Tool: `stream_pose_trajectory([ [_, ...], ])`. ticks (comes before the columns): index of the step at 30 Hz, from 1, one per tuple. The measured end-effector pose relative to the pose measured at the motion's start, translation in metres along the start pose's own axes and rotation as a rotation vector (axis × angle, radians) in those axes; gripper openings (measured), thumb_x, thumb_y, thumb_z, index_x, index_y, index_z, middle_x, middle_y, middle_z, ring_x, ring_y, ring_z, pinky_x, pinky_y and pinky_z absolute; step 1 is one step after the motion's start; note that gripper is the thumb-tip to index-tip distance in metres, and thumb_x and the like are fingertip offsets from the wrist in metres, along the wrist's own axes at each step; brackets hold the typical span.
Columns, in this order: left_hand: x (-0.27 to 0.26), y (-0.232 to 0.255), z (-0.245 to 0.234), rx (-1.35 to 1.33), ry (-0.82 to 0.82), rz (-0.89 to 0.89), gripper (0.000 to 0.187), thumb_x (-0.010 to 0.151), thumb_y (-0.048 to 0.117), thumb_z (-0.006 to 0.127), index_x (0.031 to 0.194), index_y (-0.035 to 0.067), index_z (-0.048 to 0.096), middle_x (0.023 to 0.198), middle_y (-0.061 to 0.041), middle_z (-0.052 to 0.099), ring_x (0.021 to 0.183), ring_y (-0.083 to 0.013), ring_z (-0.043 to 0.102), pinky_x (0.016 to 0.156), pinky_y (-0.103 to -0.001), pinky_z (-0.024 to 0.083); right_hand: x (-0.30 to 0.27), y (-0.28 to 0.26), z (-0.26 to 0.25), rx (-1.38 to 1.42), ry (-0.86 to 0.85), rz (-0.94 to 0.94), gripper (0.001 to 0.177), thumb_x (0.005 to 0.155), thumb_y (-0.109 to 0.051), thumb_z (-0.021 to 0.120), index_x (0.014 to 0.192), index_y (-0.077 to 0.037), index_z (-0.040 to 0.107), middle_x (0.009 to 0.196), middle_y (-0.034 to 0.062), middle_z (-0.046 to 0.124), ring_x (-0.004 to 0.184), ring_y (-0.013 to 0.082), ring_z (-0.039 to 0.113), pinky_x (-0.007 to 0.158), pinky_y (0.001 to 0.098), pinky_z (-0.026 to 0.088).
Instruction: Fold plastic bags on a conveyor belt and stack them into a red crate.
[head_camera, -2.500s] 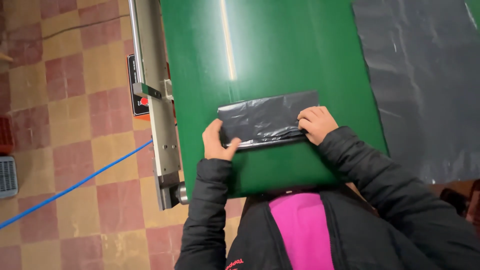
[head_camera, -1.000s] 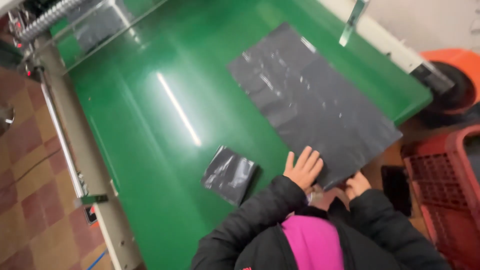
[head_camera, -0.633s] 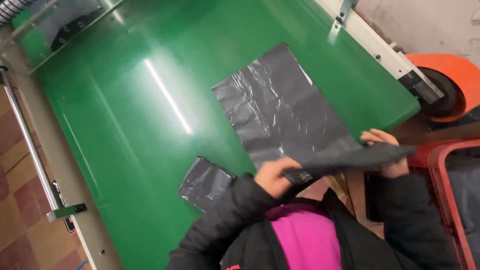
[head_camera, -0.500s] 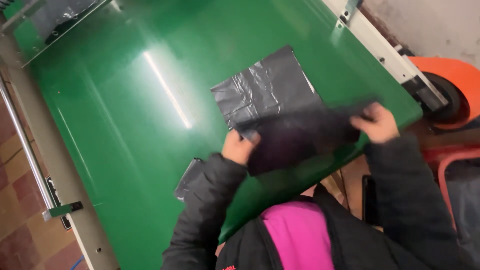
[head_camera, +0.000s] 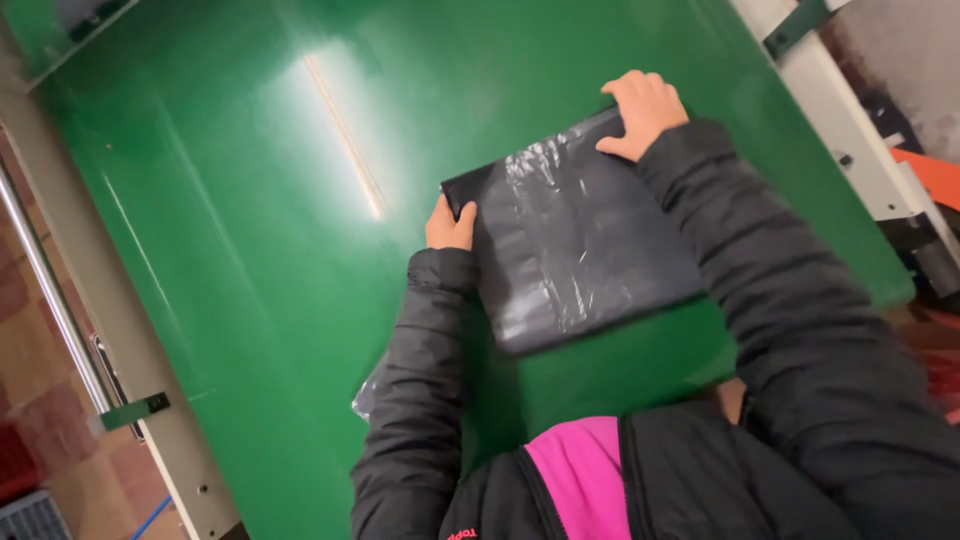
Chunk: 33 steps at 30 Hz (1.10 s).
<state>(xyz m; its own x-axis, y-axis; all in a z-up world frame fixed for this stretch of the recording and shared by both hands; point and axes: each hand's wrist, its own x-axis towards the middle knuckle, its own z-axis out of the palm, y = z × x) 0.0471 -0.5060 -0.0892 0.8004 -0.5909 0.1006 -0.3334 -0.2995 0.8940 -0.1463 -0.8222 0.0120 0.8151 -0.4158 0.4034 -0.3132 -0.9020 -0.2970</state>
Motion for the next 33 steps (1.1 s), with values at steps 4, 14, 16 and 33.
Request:
stream_pose_trajectory([
  [4, -0.020, 0.079, -0.016, 0.221, 0.027, -0.168, 0.043, 0.095, 0.028, 0.074, 0.125, 0.000, 0.061, 0.107, -0.023, 0.072, 0.100, -0.0407, 0.068, 0.087, -0.044, 0.053, 0.032, 0.004, 0.027, -0.120, -0.356, -0.040, 0.061, 0.064, -0.043, 0.089, 0.111, -0.011, 0.069, 0.106, 0.0124, 0.066, 0.107, 0.0335, 0.058, 0.088, 0.0464, 0.043],
  [14, -0.104, 0.105, -0.013, -1.137, -0.299, -0.947, 0.089, 0.091, 0.075, 0.020, 0.151, 0.011, 0.036, 0.151, -0.011, 0.050, 0.134, -0.0235, 0.052, 0.099, -0.045, 0.041, -0.074, -0.076, -0.087, 0.195, -0.109, -0.126, 0.028, 0.077, -0.011, 0.077, 0.103, -0.015, 0.069, 0.099, 0.0021, 0.066, 0.100, 0.0291, 0.060, 0.087, 0.0450, 0.042],
  [16, -0.119, 0.053, -0.015, -1.184, -0.229, -1.000, 0.095, 0.090, 0.079, 0.013, 0.155, 0.012, 0.032, 0.155, -0.012, 0.047, 0.137, -0.0243, 0.049, 0.102, -0.044, 0.037, -0.119, -0.086, -0.104, 0.183, -0.047, -0.174, 0.024, 0.072, -0.008, 0.078, 0.093, -0.018, 0.072, 0.096, 0.0019, 0.064, 0.098, 0.0295, 0.058, 0.085, 0.0449, 0.041],
  [33, -0.205, 0.089, -0.027, 1.023, -0.643, 0.603, 0.006, 0.105, 0.020, 0.067, 0.106, 0.014, 0.068, 0.106, -0.005, 0.068, 0.102, -0.0287, 0.066, 0.075, -0.045, 0.052, -0.176, -0.204, -0.123, 0.136, -0.536, -0.208, 0.038, 0.076, -0.007, 0.067, 0.113, -0.002, 0.063, 0.129, 0.0161, 0.062, 0.134, 0.0343, 0.048, 0.109, 0.0444, 0.041],
])
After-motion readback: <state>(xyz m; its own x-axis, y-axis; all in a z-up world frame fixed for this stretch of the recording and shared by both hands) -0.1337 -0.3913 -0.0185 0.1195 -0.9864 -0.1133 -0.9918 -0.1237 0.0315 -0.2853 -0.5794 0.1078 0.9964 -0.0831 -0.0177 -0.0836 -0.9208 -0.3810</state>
